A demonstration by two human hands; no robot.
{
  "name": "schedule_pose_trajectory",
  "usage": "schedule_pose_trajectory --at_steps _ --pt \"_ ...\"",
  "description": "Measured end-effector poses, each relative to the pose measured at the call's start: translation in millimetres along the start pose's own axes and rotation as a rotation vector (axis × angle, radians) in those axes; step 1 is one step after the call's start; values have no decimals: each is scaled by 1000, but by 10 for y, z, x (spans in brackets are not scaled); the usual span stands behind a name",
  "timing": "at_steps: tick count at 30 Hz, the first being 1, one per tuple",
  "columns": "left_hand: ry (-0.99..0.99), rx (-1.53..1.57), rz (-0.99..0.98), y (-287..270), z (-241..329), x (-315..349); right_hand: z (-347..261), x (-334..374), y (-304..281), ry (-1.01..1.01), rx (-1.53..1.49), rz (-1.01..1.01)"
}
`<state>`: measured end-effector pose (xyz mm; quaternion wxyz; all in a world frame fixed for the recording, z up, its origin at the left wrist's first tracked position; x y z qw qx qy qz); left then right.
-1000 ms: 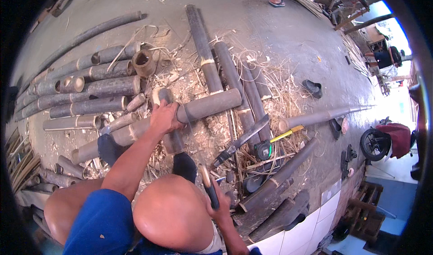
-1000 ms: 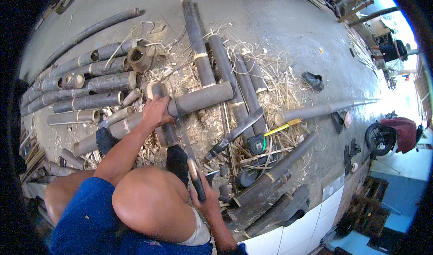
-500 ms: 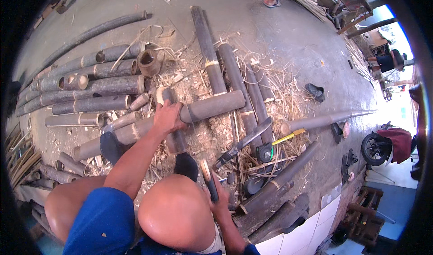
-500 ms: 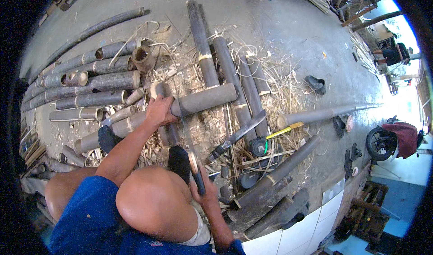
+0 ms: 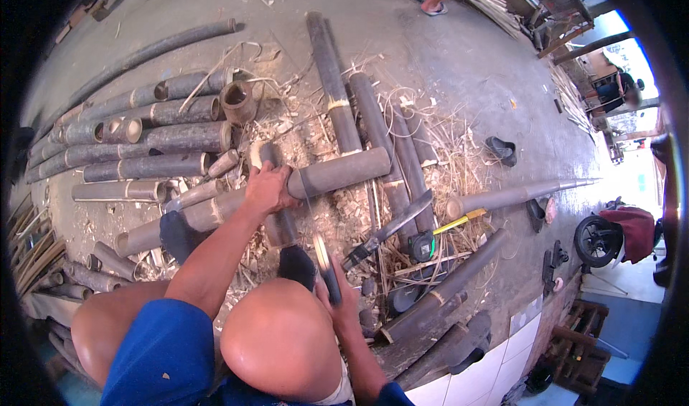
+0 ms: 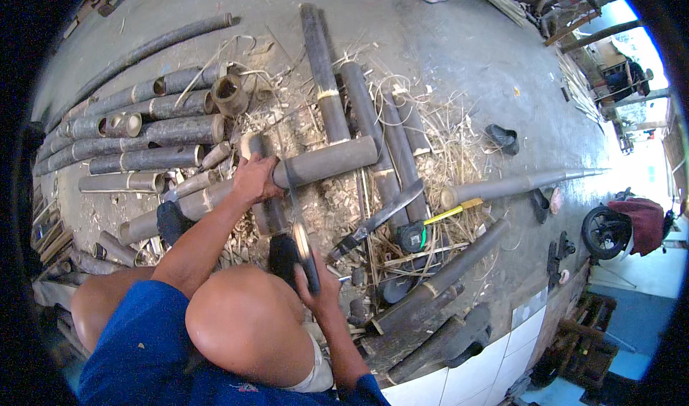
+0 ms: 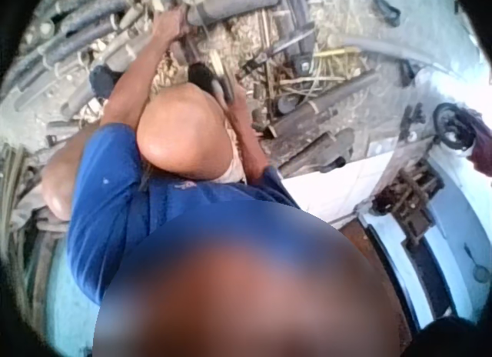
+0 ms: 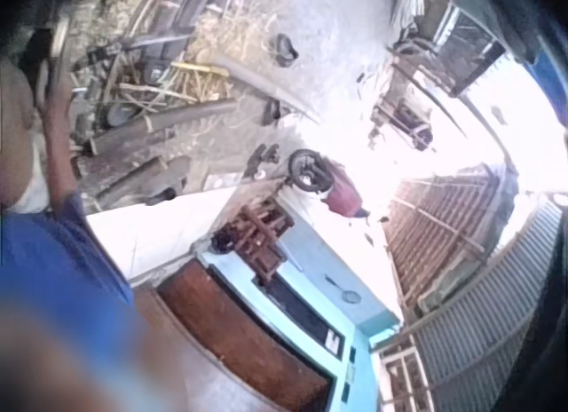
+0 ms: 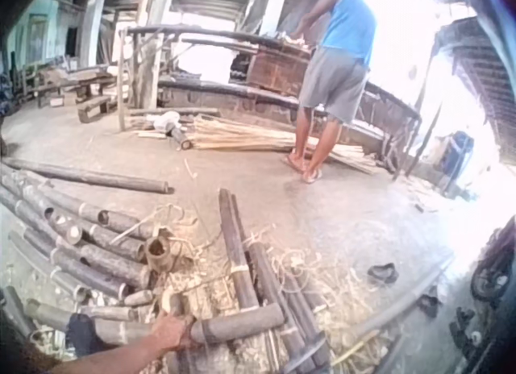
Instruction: The person assembles bamboo poles into a cross-shaped joint, measures and marks a pole, then uses a knife to carve and fit the pieces together. The person repeatedly adjusts and aligns the bamboo segments to form a stable joint.
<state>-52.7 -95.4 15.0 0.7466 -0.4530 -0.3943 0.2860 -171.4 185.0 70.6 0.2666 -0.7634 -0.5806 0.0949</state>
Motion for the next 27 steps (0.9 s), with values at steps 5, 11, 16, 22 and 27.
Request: schedule_pose_trajectory --at_steps 5,11,16,22,27 --pt "8 38 -50 16 35 -12 -39 759 -343 -78 51 29" --pt "-3 0 -13 18 24 -26 -75 -1095 363 -55 -81 30" --pt "-9 27 -23 -10 34 -12 95 28 18 -41 -95 60" --pt "-10 48 -39 -3 44 1 65 582 -207 -102 56 68" --pt "-16 32 6 -28 29 -4 63 -986 357 -115 -129 109"
Point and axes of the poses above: each hand's wrist, its own x-axis away from the middle knuckle, its own y-axis out of the palm, z = x × y, the point moved 4 cm from there along -x, towards the middle knuckle, and after that the axes turned 3 degrees about -z, right-handed, at the moved point
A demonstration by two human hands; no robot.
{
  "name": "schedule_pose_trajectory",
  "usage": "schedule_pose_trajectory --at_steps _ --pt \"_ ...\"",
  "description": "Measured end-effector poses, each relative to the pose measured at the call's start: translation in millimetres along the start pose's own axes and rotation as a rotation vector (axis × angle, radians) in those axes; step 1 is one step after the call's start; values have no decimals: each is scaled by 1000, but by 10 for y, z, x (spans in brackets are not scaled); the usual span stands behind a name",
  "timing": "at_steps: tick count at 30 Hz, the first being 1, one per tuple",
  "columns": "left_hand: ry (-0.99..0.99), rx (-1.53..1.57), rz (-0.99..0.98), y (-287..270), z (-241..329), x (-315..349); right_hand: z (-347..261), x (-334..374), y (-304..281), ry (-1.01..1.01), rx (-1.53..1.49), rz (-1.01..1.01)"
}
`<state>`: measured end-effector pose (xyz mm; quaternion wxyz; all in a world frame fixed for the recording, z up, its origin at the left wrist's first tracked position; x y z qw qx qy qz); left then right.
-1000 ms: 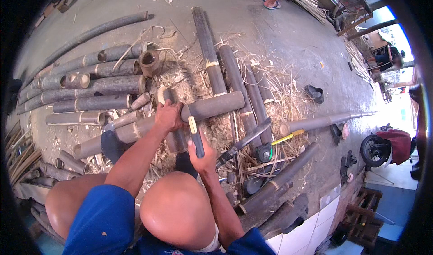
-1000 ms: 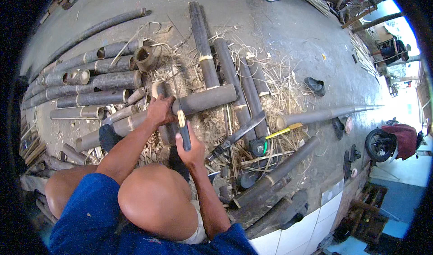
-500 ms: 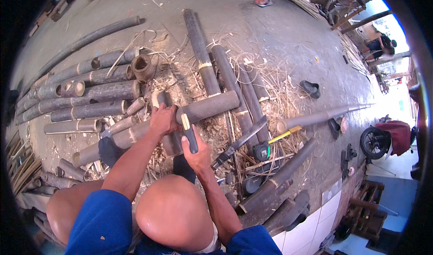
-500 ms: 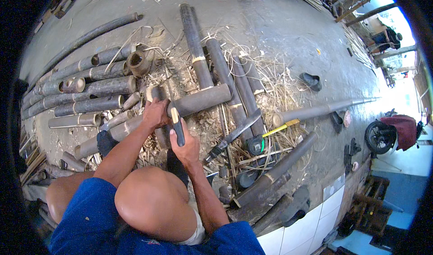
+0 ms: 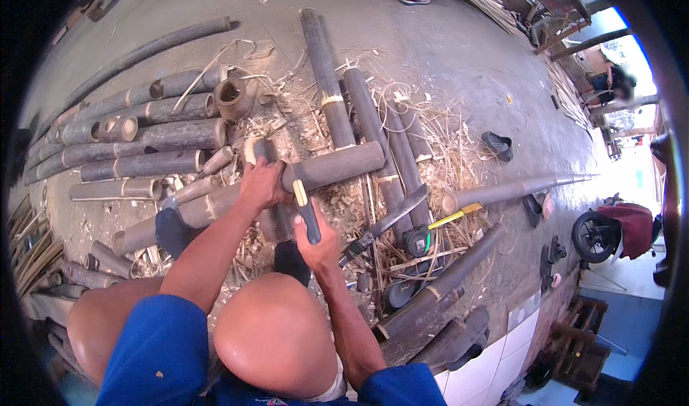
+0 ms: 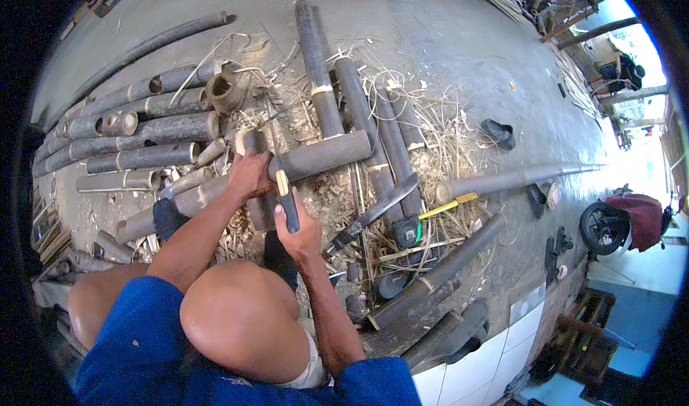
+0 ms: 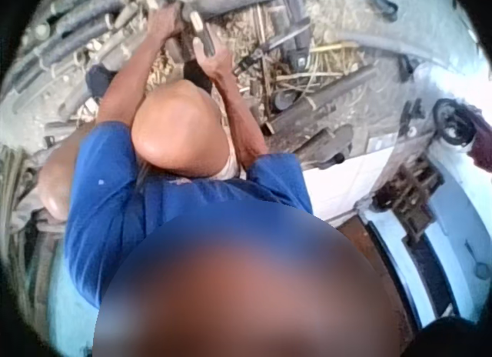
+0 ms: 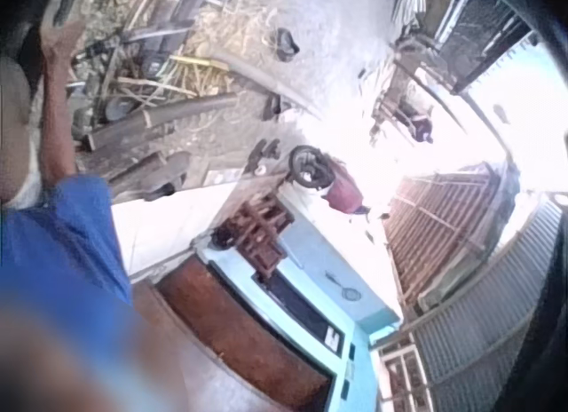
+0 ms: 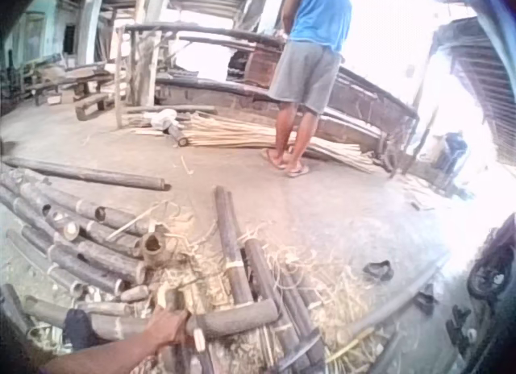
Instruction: The person assembles bamboo poles into a cross-shaped joint, measures and marks a pole, then uses a knife to carve and fit the pieces together. The person repeatedly adjusts and aligns the bamboo segments to form a stable joint.
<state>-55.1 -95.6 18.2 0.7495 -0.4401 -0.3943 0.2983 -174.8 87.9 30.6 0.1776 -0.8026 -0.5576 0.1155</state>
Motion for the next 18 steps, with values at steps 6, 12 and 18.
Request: schedule_pose_trajectory --at_steps 6,12,18 --pt "-12 -17 -62 -16 21 18 -218 1334 -636 32 104 -58" --pt "15 50 -41 1 26 -5 -176 1181 -630 -4 204 -54" --pt "3 -6 -42 12 25 49 168 259 22 61 59 -20"
Point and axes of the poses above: each hand's wrist, its own x-axis away from the middle knuckle, its own y-axis out of the palm, z = x × y, the point moved 4 cm from there along -x, towards the middle knuckle, and after that the axes turned 3 degrees about -z, right-handed, at the moved point
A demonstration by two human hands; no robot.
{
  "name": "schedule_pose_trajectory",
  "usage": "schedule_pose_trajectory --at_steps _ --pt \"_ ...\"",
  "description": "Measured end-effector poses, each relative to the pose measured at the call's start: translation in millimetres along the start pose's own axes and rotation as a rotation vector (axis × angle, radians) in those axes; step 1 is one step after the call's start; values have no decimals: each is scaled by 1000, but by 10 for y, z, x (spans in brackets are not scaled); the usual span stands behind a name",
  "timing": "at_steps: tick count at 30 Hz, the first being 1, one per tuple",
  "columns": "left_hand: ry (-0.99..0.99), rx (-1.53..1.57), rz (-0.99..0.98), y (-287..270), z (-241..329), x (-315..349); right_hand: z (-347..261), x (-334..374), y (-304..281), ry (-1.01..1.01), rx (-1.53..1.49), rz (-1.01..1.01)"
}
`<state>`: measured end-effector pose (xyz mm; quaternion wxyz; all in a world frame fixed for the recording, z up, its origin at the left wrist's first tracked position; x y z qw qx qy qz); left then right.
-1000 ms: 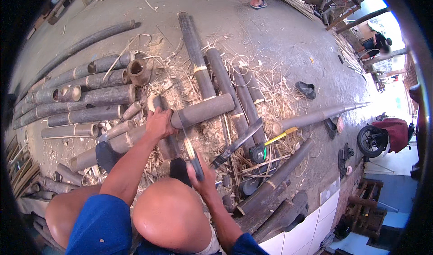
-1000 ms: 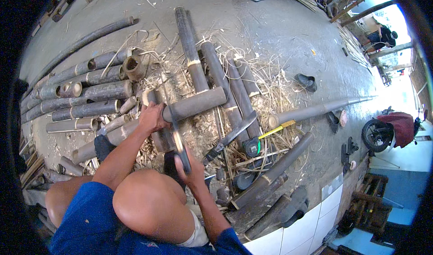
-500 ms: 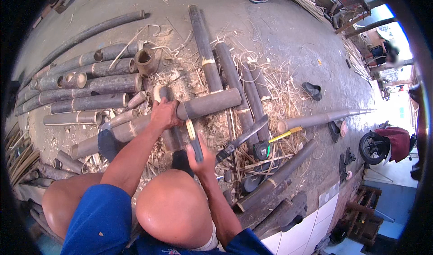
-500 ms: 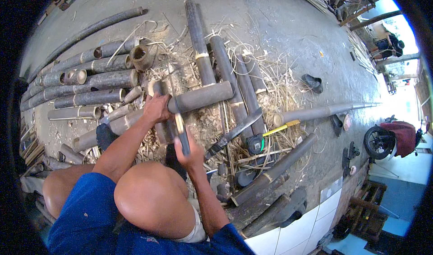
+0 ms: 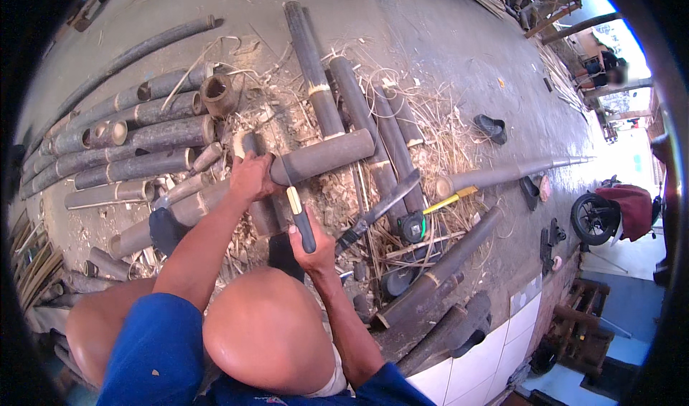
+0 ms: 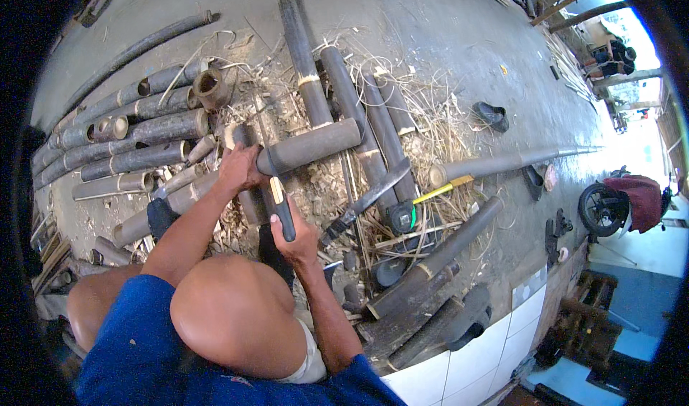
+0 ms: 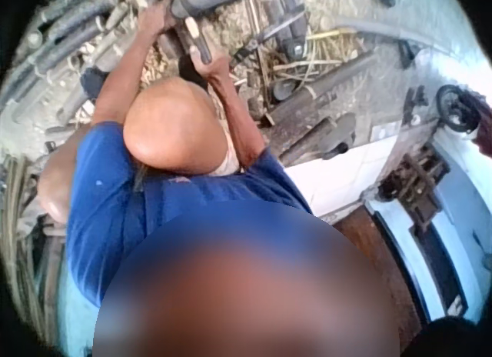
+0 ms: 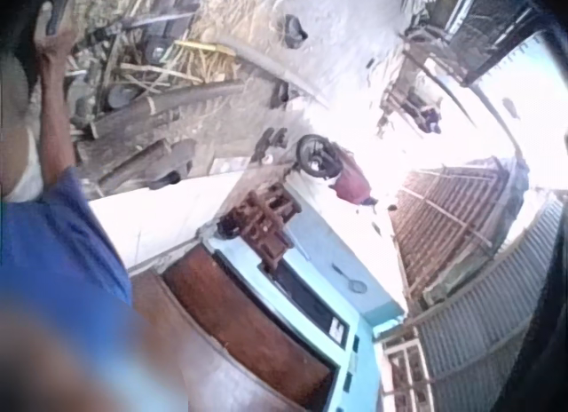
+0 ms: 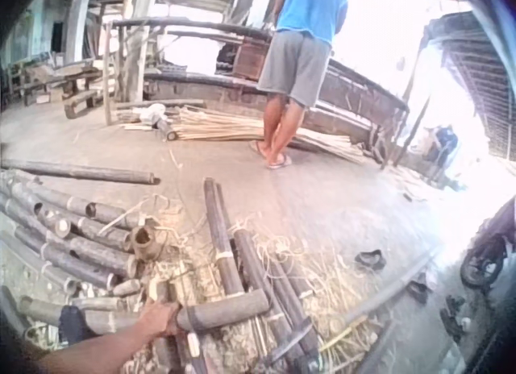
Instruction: The person assembles bamboo poles into a cross-shaped joint, measures and marks a pole, then uses a knife to carve and fit the pieces together. The person repeatedly adjusts and aligns the bamboo segments to form a stable joint.
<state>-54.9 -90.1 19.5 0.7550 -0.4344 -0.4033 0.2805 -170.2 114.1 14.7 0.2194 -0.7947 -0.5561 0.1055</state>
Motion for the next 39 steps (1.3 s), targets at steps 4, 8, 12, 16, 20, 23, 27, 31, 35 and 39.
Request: schedule_pose_trajectory --at_steps 4,8,12,16,20,23,27,31,35,39 --pt "-5 -23 -45 -16 3 39 -260 776 -424 8 32 -17" --pt "33 30 -17 -16 27 19 -309 1629 -864 -76 51 -8" --pt "0 30 -42 -1 0 -33 57 1690 -668 8 231 -116" --pt "12 8 12 -20 -13 -32 -20 1633 -710 55 97 -77" --pt "18 -3 31 20 -16 -27 -509 1553 -1007 117 86 -107" --pt "43 61 57 46 -30 -37 -670 1043 -859 81 126 -108" --pt "0 -11 59 62 -56 -90 -409 -31 -167 -55 -26 78" --pt "-4 2 29 58 -60 -85 -242 83 -124 -67 5 66" --pt "39 48 79 13 -36 -26 -440 1178 -743 34 -29 -29" --pt "-6 47 -30 12 -13 -20 -481 1246 -824 -4 154 -109"
Point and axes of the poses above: each hand's wrist, its own x-axis away from the middle knuckle, its own y-axis out of the palm, z = x × y, the point moved 4 cm from there along -x, towards the middle knuckle, and after that the axes turned 3 degrees about -z, right-handed, at the moved point
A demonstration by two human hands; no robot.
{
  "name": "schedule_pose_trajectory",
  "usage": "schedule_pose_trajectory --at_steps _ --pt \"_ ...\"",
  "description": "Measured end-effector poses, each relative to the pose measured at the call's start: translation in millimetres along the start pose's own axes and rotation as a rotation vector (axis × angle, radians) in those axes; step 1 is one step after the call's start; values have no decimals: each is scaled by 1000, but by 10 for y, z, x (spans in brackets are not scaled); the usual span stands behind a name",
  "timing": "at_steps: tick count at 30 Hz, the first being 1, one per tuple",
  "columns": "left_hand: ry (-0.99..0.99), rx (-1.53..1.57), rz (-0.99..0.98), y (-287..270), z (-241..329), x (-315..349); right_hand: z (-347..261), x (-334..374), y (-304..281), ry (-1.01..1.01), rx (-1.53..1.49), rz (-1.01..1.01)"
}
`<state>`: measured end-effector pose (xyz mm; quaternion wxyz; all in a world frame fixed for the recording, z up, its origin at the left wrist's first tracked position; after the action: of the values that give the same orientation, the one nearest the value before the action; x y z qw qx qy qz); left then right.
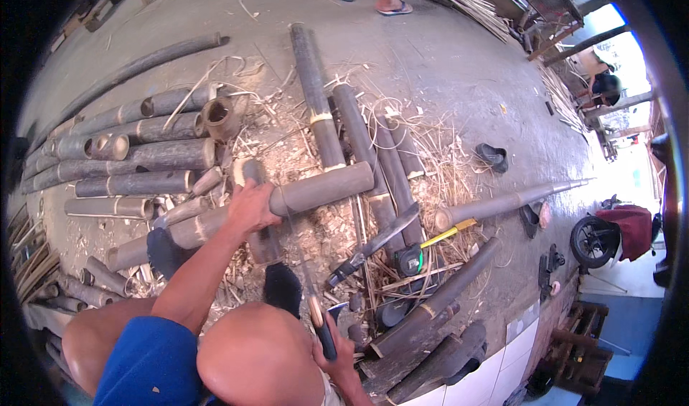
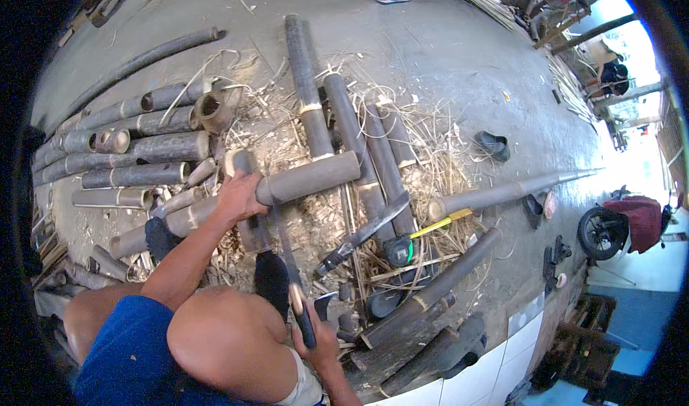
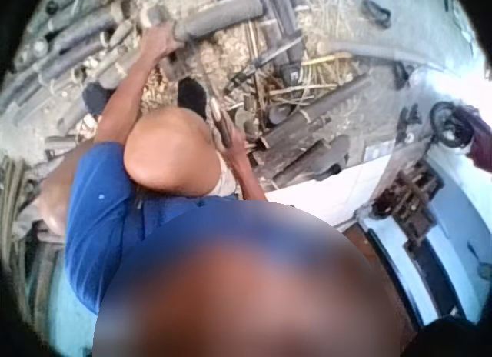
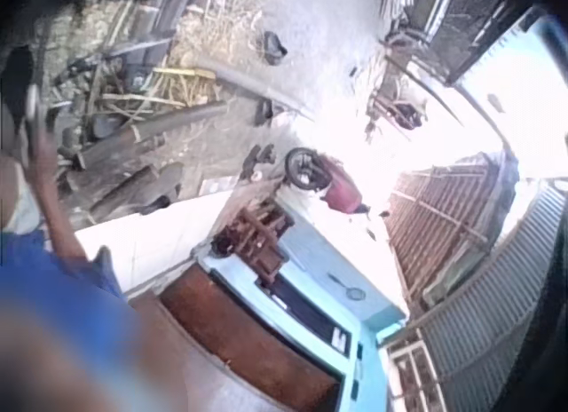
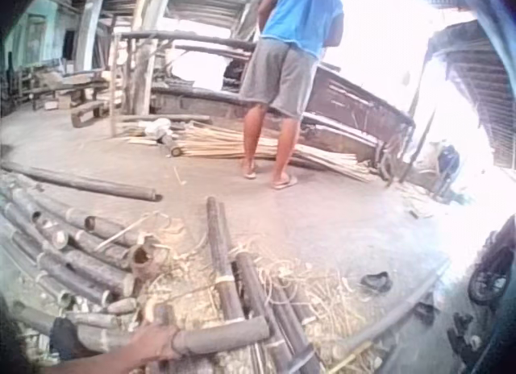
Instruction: The person assembles bamboo poles into a cross-shaped joint, measures and marks a pole, then uses a knife to carve and fit the pieces together. The person repeatedly adjusts and aligns the bamboo segments to form a stable joint.
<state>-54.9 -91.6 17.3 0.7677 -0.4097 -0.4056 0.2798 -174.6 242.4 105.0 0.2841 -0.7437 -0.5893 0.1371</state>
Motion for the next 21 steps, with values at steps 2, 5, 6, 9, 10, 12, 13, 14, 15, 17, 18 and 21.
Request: schedule_pose_trajectory --at_steps 2,5,6,9,10,12,13,14,15,17,18,21 --pt "19 -11 33 -33 27 -18 86 -626 283 -60 0 73" --pt "-3 -49 38 -56 28 -11 177 -1464 668 -65 -230 147" --pt "13 -45 40 -58 27 -5 197 -1607 734 -36 -233 136" --pt "1 -27 -7 -24 -7 2 160 -1255 604 19 -169 65" --pt "30 -24 42 -40 -22 15 131 -1019 508 3 -165 43" --pt "57 3 44 0 -22 19 120 -262 227 42 -114 15" --pt "51 49 21 18 -30 2 111 52 105 41 -69 16" --pt "31 37 27 33 -32 7 90 258 16 -19 -29 64" --pt "38 38 44 24 -30 2 140 294 24 16 -43 24" --pt "59 36 51 22 -5 -2 134 61 97 -103 -69 107" --pt "65 33 58 18 7 4 203 -239 247 19 -93 25" --pt "47 34 55 -17 24 3 143 -1301 633 -54 -142 82"
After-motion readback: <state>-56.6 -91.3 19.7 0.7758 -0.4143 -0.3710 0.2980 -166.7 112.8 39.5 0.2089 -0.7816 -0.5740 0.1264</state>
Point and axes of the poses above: each hand's wrist, its own x-axis away from the middle knuckle, its own y-axis out of the palm, z = x × y, the point moved 4 cm from there along -x, towards the middle knuckle, and after that the axes turned 3 degrees about -z, right-handed, at the moved point
